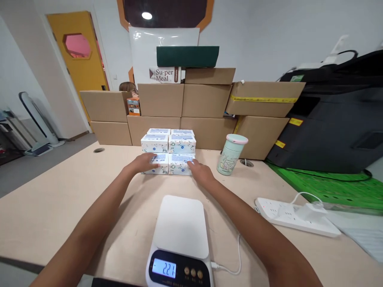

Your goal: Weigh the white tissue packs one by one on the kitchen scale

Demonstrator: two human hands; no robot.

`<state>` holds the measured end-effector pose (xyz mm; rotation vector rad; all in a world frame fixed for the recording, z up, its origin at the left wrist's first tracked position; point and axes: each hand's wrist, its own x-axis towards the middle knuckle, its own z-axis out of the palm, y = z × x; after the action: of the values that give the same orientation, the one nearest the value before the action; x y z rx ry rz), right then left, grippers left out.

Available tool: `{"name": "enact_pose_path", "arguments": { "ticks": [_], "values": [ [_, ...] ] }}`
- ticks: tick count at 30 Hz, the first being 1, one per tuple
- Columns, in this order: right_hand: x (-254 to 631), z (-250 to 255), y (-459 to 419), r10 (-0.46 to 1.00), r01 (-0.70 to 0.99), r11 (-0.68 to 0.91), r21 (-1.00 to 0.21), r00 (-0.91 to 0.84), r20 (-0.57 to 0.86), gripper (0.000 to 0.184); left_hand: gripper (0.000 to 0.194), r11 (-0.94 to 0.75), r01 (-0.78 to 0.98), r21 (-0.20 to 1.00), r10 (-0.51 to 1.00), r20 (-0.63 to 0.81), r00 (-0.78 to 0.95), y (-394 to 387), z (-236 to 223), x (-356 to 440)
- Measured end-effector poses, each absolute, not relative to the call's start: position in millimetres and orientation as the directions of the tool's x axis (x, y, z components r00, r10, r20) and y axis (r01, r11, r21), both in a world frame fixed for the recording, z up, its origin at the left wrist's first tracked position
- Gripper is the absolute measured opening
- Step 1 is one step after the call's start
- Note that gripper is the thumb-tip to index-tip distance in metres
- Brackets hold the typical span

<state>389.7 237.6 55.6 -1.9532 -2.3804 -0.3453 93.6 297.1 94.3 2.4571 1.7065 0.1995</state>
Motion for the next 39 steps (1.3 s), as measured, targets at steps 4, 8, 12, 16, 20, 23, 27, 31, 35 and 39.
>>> {"name": "enact_pose_path", "arguments": {
  "ticks": [4,8,12,16,20,23,27,31,35,39],
  "values": [
    [402.7,57.9,219.5,0.95,0.975,0.159,0.156,-0.194,0.243,0.052,0.081,-0.325,0.931,0.164,0.946,0.072,0.317,293.7,89.4,96.5],
    [425.6,43.4,191.9,0.865,0.986,0.157,0.057,-0.165,0.474,0.051,0.088,-0.306,0.946,0.105,0.952,0.056,0.302,288.0,95.5,90.1],
    [429.9,18.5,166.3,0.718,0.983,0.182,0.036,-0.158,0.678,0.048,0.103,-0.255,0.965,0.069,0.966,-0.035,0.258,283.8,107.6,82.8],
    [413.3,11.8,149.2,0.63,0.977,0.199,0.075,-0.187,0.753,0.043,0.105,-0.236,0.968,0.079,0.962,-0.124,0.245,282.3,119.2,76.5],
    [406.5,15.3,141.1,0.557,0.963,0.259,0.072,-0.21,0.804,0.036,0.108,-0.193,0.975,0.109,0.956,-0.202,0.211,281.1,127.4,74.0],
    [412.0,17.2,134.6,0.545,0.954,0.3,0.021,-0.19,0.817,0.034,0.115,-0.129,0.985,0.111,0.962,-0.227,0.151,272.8,137.3,73.5],
    [420.2,14.8,126.4,0.588,0.957,0.243,-0.157,-0.017,0.809,0.04,0.112,-0.126,0.984,0.125,0.983,-0.115,0.14,250.9,160.4,66.7],
    [427.9,7.3,123.3,0.638,0.923,0.206,-0.324,0.124,0.76,0.056,0.105,-0.333,0.922,0.196,0.943,0.062,0.328,215.4,173.7,71.4],
    [438.1,6.8,123.7,0.616,0.881,0.251,-0.402,0.175,0.768,0.062,0.102,-0.6,0.757,0.259,0.784,0.003,0.621,166.4,165.3,110.5],
    [443.4,13.7,124.2,0.538,0.847,0.243,-0.472,0.288,0.792,0.058,0.094,-0.641,0.683,0.351,0.681,-0.152,0.716,135.3,154.7,153.1]
  ]
}}
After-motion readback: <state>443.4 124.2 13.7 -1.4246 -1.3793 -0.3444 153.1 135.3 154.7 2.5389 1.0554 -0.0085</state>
